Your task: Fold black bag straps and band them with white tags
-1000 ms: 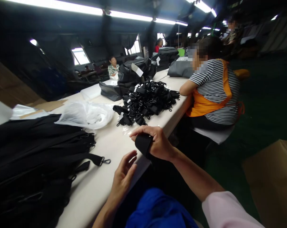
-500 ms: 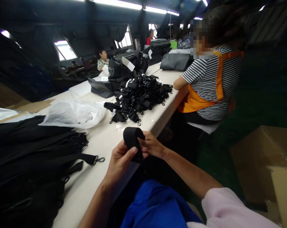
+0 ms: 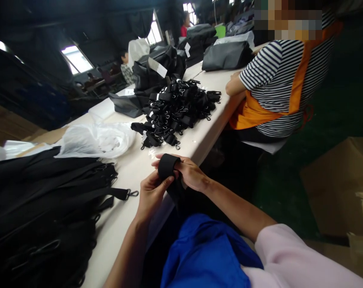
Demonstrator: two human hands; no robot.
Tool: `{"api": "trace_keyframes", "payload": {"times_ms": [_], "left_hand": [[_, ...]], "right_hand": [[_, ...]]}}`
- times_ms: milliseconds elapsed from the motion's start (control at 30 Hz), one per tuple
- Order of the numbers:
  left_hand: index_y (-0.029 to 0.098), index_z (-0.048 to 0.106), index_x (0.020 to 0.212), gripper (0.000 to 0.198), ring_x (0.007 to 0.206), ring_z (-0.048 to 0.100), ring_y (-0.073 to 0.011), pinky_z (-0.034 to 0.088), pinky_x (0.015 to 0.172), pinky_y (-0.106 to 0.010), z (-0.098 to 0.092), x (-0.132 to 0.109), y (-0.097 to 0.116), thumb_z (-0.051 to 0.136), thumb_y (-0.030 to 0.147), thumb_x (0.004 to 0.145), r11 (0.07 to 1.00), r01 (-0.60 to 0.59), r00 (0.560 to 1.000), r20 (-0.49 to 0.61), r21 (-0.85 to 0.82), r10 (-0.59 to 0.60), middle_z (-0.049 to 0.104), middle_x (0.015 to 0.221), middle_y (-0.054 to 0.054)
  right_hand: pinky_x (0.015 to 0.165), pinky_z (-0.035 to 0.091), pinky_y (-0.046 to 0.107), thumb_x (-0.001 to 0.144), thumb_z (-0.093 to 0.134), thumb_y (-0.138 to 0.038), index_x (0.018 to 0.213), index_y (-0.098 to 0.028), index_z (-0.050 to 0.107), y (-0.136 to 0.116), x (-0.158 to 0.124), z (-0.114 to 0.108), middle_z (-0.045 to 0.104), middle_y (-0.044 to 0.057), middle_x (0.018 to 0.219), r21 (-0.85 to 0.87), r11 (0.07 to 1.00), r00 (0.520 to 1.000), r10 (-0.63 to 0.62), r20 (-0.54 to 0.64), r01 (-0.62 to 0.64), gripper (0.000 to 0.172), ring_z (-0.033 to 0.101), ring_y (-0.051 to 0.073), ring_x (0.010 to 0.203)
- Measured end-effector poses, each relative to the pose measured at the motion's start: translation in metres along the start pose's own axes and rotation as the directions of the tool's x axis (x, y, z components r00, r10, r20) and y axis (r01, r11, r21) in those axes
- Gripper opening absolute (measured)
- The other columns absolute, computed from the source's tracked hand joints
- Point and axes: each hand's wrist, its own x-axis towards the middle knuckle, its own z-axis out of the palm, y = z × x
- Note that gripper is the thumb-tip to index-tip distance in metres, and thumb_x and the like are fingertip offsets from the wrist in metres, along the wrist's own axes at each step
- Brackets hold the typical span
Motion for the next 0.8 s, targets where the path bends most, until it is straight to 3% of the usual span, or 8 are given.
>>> {"api": "trace_keyframes", "payload": {"times_ms": [67,167,300,433,567,667,733,800], "left_hand": [[0.018,0.073,0.094,0.016,0.095,0.062,-0.0211,0.047,0.09,-0.033,0.001,0.001,-0.002,0.073,0.026,0.08,0.997,-0.058,0.998,-0.037,0.044,0.06,0.07,0.097,-0.005],[0.021,0.074,0.093,0.015,0.112,0.054,-0.0228,0.042,0.1,-0.033,0.003,0.003,-0.001,0.074,0.025,0.079,0.975,-0.186,0.98,-0.044,0.121,0.192,0.06,0.107,-0.005],[0.023,0.074,0.093,0.015,0.115,0.05,-0.0227,0.041,0.103,-0.034,0.004,0.003,0.002,0.074,0.026,0.078,0.969,-0.208,0.976,-0.031,0.132,0.214,0.052,0.109,-0.005],[0.023,0.073,0.094,0.017,0.111,0.055,-0.0226,0.045,0.098,-0.035,0.002,0.002,-0.001,0.075,0.025,0.078,0.979,-0.194,0.981,-0.013,0.062,0.195,0.057,0.112,-0.005],[0.02,0.074,0.086,0.014,0.088,0.062,-0.0197,0.051,0.083,-0.032,0.001,-0.002,-0.004,0.077,0.028,0.075,0.992,-0.12,0.993,0.006,0.05,0.12,0.069,0.092,-0.003],[0.018,0.074,0.082,0.013,0.075,0.062,-0.0165,0.051,0.075,-0.029,-0.002,-0.005,0.0,0.078,0.028,0.073,0.987,-0.129,0.986,-0.094,0.091,0.138,0.071,0.08,-0.001],[0.019,0.075,0.085,0.014,0.076,0.064,-0.0164,0.051,0.074,-0.027,-0.005,-0.006,0.006,0.079,0.026,0.073,0.989,-0.129,0.975,-0.175,0.066,0.139,0.073,0.082,-0.001],[0.02,0.075,0.09,0.017,0.077,0.066,-0.0163,0.052,0.073,-0.027,-0.01,-0.005,0.013,0.078,0.025,0.074,0.992,-0.127,0.963,-0.241,-0.018,0.119,0.074,0.086,-0.002]], "right_hand": [[0.098,0.048,0.038,0.081,0.068,-0.051,0.121,-0.017,0.065,-0.006,0.0,0.005,0.068,0.012,0.118,0.067,0.997,0.997,-0.032,0.074,0.027,0.052,0.062,0.025,0.11],[0.106,0.041,0.04,0.086,0.064,-0.045,0.123,-0.018,0.065,-0.009,0.0,0.009,0.065,0.012,0.124,0.099,0.993,0.989,-0.076,0.126,0.063,0.046,0.06,0.025,0.115],[0.109,0.039,0.042,0.089,0.059,-0.043,0.125,-0.018,0.063,-0.01,0.001,0.012,0.063,0.011,0.127,0.076,0.993,0.984,-0.103,0.143,0.093,0.045,0.055,0.027,0.123],[0.111,0.035,0.044,0.093,0.05,-0.042,0.132,-0.02,0.059,-0.015,-0.002,0.017,0.058,0.008,0.136,-0.137,0.981,0.981,-0.119,0.155,0.14,0.045,0.053,0.027,0.124],[0.12,0.017,0.042,0.096,0.045,-0.033,0.131,-0.024,0.061,-0.022,-0.004,0.021,0.053,0.001,0.142,-0.419,0.864,0.955,-0.205,0.216,0.28,0.039,0.037,0.024,0.139],[0.117,0.022,0.043,0.095,0.048,-0.035,0.139,-0.026,0.052,-0.02,-0.002,0.013,0.051,0.003,0.144,-0.288,0.932,0.949,-0.138,0.282,0.221,0.045,0.039,0.025,0.138],[0.114,0.029,0.044,0.091,0.056,-0.039,0.145,-0.027,0.042,-0.011,-0.001,0.002,0.049,0.005,0.144,-0.148,0.981,0.941,-0.07,0.331,0.125,0.056,0.041,0.026,0.136],[0.112,0.032,0.043,0.084,0.069,-0.039,0.147,-0.028,0.037,0.004,-0.002,-0.009,0.051,0.007,0.142,-0.117,0.991,0.934,-0.013,0.356,0.058,0.072,0.043,0.025,0.134]]}}
